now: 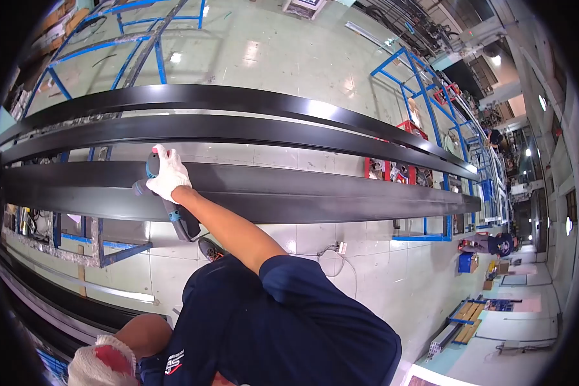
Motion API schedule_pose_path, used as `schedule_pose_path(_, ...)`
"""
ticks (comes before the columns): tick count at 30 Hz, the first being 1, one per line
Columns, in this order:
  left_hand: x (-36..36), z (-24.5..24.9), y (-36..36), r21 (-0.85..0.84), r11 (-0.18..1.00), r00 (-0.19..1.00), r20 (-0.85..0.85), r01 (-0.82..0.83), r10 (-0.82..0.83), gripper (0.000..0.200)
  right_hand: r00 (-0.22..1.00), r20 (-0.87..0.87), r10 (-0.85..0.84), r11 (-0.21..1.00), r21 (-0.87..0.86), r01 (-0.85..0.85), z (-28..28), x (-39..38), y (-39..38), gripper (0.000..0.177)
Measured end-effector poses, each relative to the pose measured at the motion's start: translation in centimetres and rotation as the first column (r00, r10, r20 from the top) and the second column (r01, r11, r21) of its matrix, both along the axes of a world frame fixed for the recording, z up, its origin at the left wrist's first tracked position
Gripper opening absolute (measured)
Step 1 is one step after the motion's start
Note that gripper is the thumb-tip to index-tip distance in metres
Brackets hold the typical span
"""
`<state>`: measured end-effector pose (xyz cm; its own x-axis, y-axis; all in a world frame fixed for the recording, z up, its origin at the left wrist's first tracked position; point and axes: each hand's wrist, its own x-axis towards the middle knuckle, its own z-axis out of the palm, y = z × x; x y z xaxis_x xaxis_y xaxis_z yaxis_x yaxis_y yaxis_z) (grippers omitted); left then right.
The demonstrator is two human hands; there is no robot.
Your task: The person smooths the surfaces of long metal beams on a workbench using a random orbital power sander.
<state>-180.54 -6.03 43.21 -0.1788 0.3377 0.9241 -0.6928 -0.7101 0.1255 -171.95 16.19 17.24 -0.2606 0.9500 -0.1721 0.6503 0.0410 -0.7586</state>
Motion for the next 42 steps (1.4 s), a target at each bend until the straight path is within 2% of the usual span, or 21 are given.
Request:
schedule_pose_path(6, 4.6, 0.1, -0.4, -0.02, 1.0, 1.0, -0.03, -0.004, 0.003, 0.009, 0.999, -0.001, -0.052, 0.998, -0.045, 0.052, 0.2, 6.1, -1.1, 0.088)
schedule_pose_path(13, 11.6, 0.9, -0.9, -0.029, 0.999, 0.997, -0.076, -0.023, 0.02, 0.008, 0.991, 0.046, -0.123, 0.992, -0.031, 0.125, 0.5, 17.3, -2.2, 0.091)
schedule_pose_path(14, 12.6, 1.0, -1.0, -0.03, 0.999, 0.996, -0.081, -0.026, 0.024, 0.008, 0.988, 0.06, -0.142, 0.987, -0.062, 0.146, 0.6, 19.2, -2.4, 0.091)
schedule_pose_path(16, 14.8, 1.3, -1.4, -0.037, 0.998, 0.995, -0.094, -0.043, 0.039, 0.008, 0.977, 0.07, -0.203, 0.979, 0.021, 0.202, -0.6, 23.1, -3.2, 0.09)
schedule_pose_path(18, 16.8, 1.7, -1.7, -0.039, 0.998, 0.993, -0.104, -0.059, 0.054, 0.008, 0.969, 0.069, -0.237, 0.971, -0.021, 0.239, 0.2, 27.3, -4.2, 0.089)
schedule_pose_path(22, 21.2, 2.8, -2.2, -0.042, 0.995, 0.982, -0.171, -0.093, 0.084, 0.008, 0.948, 0.082, -0.306, 0.95, 0.083, 0.3, -1.2, 36.9, -6.1, 0.09)
schedule_pose_path(26, 25.0, 3.7, -1.7, -0.056, 0.99, 0.968, -0.225, -0.131, 0.115, 0.008, 0.926, 0.197, -0.321, 0.946, 0.098, 0.308, -0.6, 47.6, -7.7, 0.095)
schedule_pose_path(30, 27.9, 4.2, -0.5, -0.062, 0.983, 0.952, -0.265, -0.173, 0.151, 0.009, 0.842, 0.369, -0.394, 0.914, 0.065, 0.4, 0.3, 57.3, -8.2, 0.101)
schedule_pose_path(34, 28.5, 4.2, -0.2, -0.072, 0.979, 0.936, -0.313, -0.192, 0.161, 0.01, 0.735, 0.398, -0.549, 0.821, 0.092, 0.564, -1.0, 65.6, -7.6, 0.098)
schedule_pose_path(36, 28.5, 4.3, 0.0, -0.081, 0.975, 0.931, -0.323, -0.206, 0.17, 0.01, 0.695, 0.421, -0.583, 0.802, 0.165, 0.574, -2.2, 69.2, -7.3, 0.096)
schedule_pose_path(38, 28.3, 4.5, 0.2, -0.077, 0.972, 0.928, -0.324, -0.22, 0.184, 0.011, 0.668, 0.398, -0.629, 0.748, 0.075, 0.66, -2.1, 71.0, -6.8, 0.097)
schedule_pose_path(39, 28.3, 4.5, 0.8, -0.069, 0.973, 0.93, -0.314, -0.222, 0.19, 0.011, 0.636, 0.466, -0.614, 0.755, 0.114, 0.646, -1.9, 71.3, -6.7, 0.097)
schedule_pose_path(42, 28.3, 4.3, 4.5, 0.06, 0.991, 0.957, -0.259, -0.118, 0.13, 0.011, 0.621, 0.412, -0.667, 0.719, 0.134, 0.682, -2.5, 70.2, -6.3, 0.097)
